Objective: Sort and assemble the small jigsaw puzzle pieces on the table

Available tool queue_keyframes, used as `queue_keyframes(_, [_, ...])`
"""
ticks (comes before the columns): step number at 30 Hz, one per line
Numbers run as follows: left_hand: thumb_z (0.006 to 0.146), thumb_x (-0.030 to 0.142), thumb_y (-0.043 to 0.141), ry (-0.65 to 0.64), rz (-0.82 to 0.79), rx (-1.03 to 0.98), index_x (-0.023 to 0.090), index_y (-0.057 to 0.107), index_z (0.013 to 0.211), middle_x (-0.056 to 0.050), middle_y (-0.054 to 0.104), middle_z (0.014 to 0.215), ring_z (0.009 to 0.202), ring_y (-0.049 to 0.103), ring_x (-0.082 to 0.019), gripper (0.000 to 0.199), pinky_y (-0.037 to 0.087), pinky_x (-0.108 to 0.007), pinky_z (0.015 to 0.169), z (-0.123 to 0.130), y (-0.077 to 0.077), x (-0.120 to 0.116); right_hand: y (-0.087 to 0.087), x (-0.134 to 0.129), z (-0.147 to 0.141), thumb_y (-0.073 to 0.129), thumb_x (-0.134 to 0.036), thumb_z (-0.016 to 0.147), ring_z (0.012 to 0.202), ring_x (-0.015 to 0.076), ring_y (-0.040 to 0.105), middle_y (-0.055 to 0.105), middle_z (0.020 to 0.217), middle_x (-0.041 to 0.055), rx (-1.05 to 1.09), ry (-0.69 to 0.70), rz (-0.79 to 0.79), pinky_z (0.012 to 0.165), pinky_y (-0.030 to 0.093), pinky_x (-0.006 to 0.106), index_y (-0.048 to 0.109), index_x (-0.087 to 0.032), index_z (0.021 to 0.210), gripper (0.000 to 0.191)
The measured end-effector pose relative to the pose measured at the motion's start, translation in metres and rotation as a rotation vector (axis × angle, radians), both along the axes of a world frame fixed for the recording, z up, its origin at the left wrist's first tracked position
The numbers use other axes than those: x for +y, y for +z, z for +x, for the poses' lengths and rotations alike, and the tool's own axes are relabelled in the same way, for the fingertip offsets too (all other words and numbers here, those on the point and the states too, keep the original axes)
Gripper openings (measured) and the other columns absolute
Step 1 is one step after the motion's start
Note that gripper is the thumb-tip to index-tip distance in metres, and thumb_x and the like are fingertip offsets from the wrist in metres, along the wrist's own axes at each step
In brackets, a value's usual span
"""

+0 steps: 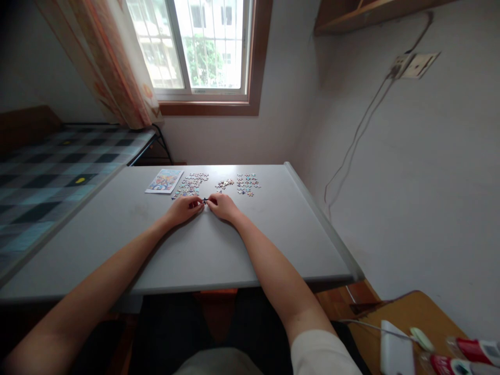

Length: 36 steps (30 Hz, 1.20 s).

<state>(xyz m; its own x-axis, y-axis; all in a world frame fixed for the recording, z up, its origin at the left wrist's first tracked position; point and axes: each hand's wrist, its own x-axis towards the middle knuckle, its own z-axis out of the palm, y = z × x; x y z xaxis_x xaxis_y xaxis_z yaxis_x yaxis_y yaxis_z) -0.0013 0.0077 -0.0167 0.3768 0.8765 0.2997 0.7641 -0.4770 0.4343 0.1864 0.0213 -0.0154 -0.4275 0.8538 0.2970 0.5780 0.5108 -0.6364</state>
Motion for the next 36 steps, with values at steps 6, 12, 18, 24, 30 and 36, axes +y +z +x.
queue_keyframes(6, [0.081, 0.041, 0.050, -0.004, -0.009, -0.006, 0.019, 0.068, 0.086, -0.001, 0.065, 0.068, 0.057, 0.052, -0.011, 0.029, 0.036, -0.022, 0.055, -0.0004, -0.0017, 0.0011, -0.0012, 0.0005, -0.0003, 0.054, -0.025, 0.082, 0.063, 0.0100, 0.049, 0.062, 0.068, 0.0010, 0.018, 0.004, 0.011, 0.060, 0.033, 0.021, 0.067, -0.014, 0.077, 0.017])
queue_keyframes(12, [0.081, 0.040, 0.050, -0.004, -0.007, -0.014, 0.019, 0.067, 0.084, -0.001, 0.064, 0.068, 0.057, 0.051, -0.011, 0.028, 0.036, -0.022, 0.055, -0.0007, -0.0013, 0.0004, 0.0001, 0.0002, -0.0004, 0.054, -0.025, 0.082, 0.063, 0.0098, 0.049, 0.062, 0.069, 0.0011, 0.006, -0.003, -0.004, 0.061, 0.034, 0.021, 0.067, -0.015, 0.078, 0.017])
queue_keyframes(18, [0.082, 0.040, 0.050, 0.002, -0.004, -0.008, 0.019, 0.068, 0.085, -0.001, 0.064, 0.067, 0.057, 0.052, -0.011, 0.028, 0.036, -0.022, 0.056, -0.0005, -0.0009, -0.0004, 0.0011, -0.0006, -0.0006, 0.055, -0.024, 0.082, 0.064, 0.0103, 0.049, 0.063, 0.069, 0.0015, 0.006, -0.007, -0.004, 0.061, 0.034, 0.022, 0.068, -0.015, 0.078, 0.016])
queue_keyframes(24, [0.081, 0.040, 0.050, 0.007, -0.005, -0.003, 0.019, 0.068, 0.085, 0.000, 0.064, 0.067, 0.057, 0.052, -0.011, 0.028, 0.036, -0.022, 0.055, -0.0004, -0.0016, 0.0003, 0.0010, -0.0012, -0.0011, 0.055, -0.024, 0.082, 0.063, 0.0100, 0.049, 0.063, 0.069, 0.0011, 0.010, -0.011, -0.013, 0.061, 0.034, 0.021, 0.068, -0.015, 0.078, 0.016])
queue_keyframes(30, [0.081, 0.040, 0.050, 0.001, -0.003, -0.003, 0.019, 0.068, 0.084, 0.000, 0.063, 0.066, 0.057, 0.052, -0.011, 0.027, 0.036, -0.022, 0.055, -0.0006, -0.0008, 0.0001, -0.0004, 0.0000, -0.0003, 0.055, -0.025, 0.082, 0.064, 0.0101, 0.049, 0.063, 0.069, 0.0012, 0.011, -0.006, -0.006, 0.061, 0.034, 0.021, 0.068, -0.015, 0.078, 0.017])
queue_keyframes(36, [0.081, 0.040, 0.049, -0.004, -0.007, -0.021, 0.019, 0.068, 0.084, -0.001, 0.063, 0.066, 0.057, 0.051, -0.011, 0.028, 0.036, -0.022, 0.055, 0.0004, 0.0010, -0.0017, -0.0003, -0.0002, -0.0011, 0.055, -0.025, 0.082, 0.064, 0.0101, 0.049, 0.062, 0.070, 0.0011, 0.001, -0.008, -0.006, 0.061, 0.034, 0.021, 0.068, -0.016, 0.079, 0.017])
